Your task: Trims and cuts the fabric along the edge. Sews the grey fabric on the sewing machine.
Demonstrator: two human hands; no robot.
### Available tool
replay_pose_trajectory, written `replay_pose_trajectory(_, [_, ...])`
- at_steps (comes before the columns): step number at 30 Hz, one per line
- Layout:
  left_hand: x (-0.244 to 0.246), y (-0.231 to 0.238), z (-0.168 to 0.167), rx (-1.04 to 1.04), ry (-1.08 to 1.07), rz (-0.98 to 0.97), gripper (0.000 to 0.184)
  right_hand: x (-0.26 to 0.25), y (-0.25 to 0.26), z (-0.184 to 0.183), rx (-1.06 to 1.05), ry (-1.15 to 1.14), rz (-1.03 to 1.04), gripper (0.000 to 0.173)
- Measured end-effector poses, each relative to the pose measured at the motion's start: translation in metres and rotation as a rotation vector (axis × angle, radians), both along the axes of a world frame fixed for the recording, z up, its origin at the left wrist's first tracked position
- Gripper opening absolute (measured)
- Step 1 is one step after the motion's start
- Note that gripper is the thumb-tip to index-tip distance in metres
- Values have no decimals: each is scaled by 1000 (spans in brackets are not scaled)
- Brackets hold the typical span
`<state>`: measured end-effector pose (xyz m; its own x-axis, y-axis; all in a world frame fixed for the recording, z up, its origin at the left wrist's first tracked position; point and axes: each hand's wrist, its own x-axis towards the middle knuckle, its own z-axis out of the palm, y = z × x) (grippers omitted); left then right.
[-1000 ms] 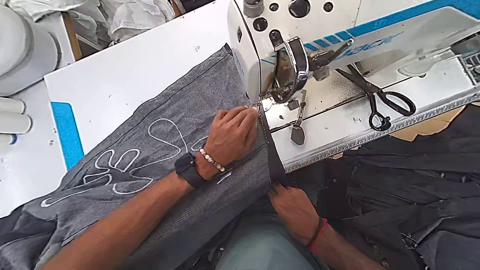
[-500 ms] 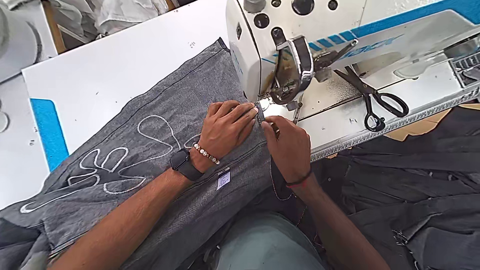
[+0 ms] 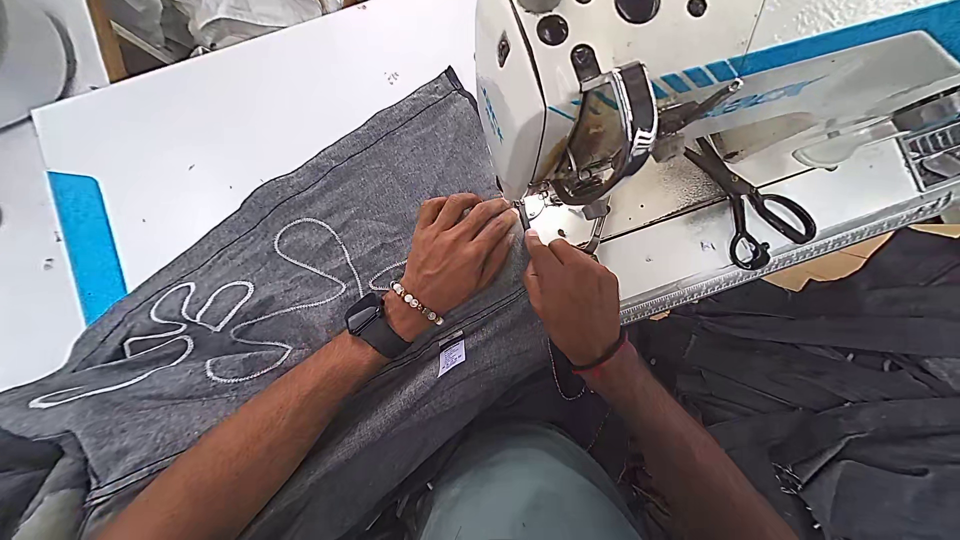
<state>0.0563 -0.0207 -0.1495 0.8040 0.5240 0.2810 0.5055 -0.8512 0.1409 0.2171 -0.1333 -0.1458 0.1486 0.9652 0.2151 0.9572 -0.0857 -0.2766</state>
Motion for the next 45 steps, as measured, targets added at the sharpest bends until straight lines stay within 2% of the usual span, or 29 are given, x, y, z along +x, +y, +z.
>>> replay_pose_trajectory(6, [1, 11, -5, 39, -23, -38, 34, 5, 11, 6, -81, -62, 53, 34])
replay_pose_trajectory(10, [-1, 26, -1, 107, -49, -215, 30, 0, 24, 4, -64, -77, 11, 32])
replay_pose_trajectory(12, [1, 14, 10, -76, -38, -199, 26, 0, 21, 1, -2, 15, -29, 30])
replay_pose_trajectory(14, [3, -4, 17, -298, -73, -82, 27, 5, 10, 1, 58, 198, -95, 27])
replay_pose_trajectory(15, [2, -10, 13, -326, -105, -52, 28, 9, 5, 2, 65, 265, -134, 26])
replay_pose_trajectory(18, [-5, -11, -3, -185, -102, -131, 33, 16, -1, 5, 23, 386, -203, 22])
replay_pose_trajectory(20, [-3, -7, -2, -115, -86, -176, 33, 14, 1, 9, -16, 402, -214, 21])
replay_pose_trajectory(25, [0, -6, -1, -87, -115, -134, 31, 5, 8, 12, -73, 322, -238, 15])
replay_pose_trajectory(29, [-4, 1, 6, -81, -62, -195, 33, 1, 6, -1, 144, 97, -62, 16])
replay_pose_trajectory(34, [-14, 8, 6, -67, 25, -257, 40, 7, -7, 2, 44, 11, 113, 23])
replay_pose_trajectory(36, [-9, 1, 3, -83, 5, -202, 40, 11, -23, 2, 29, 55, 96, 31])
replay_pose_trajectory(39, [-5, -7, -3, -92, -30, -158, 40, 17, -65, 1, 53, 73, 52, 31])
replay_pose_trajectory(42, [-7, -6, -6, -102, -21, -179, 42, 29, -106, -7, 73, 42, 35, 19])
replay_pose_trajectory(44, [-6, -5, -6, -86, -22, -181, 43, 38, -115, -4, -44, 22, -18, 17])
replay_pose_trajectory(45, [-5, -6, -6, -89, -25, -174, 43, 40, -115, 5, -193, 28, -22, 15])
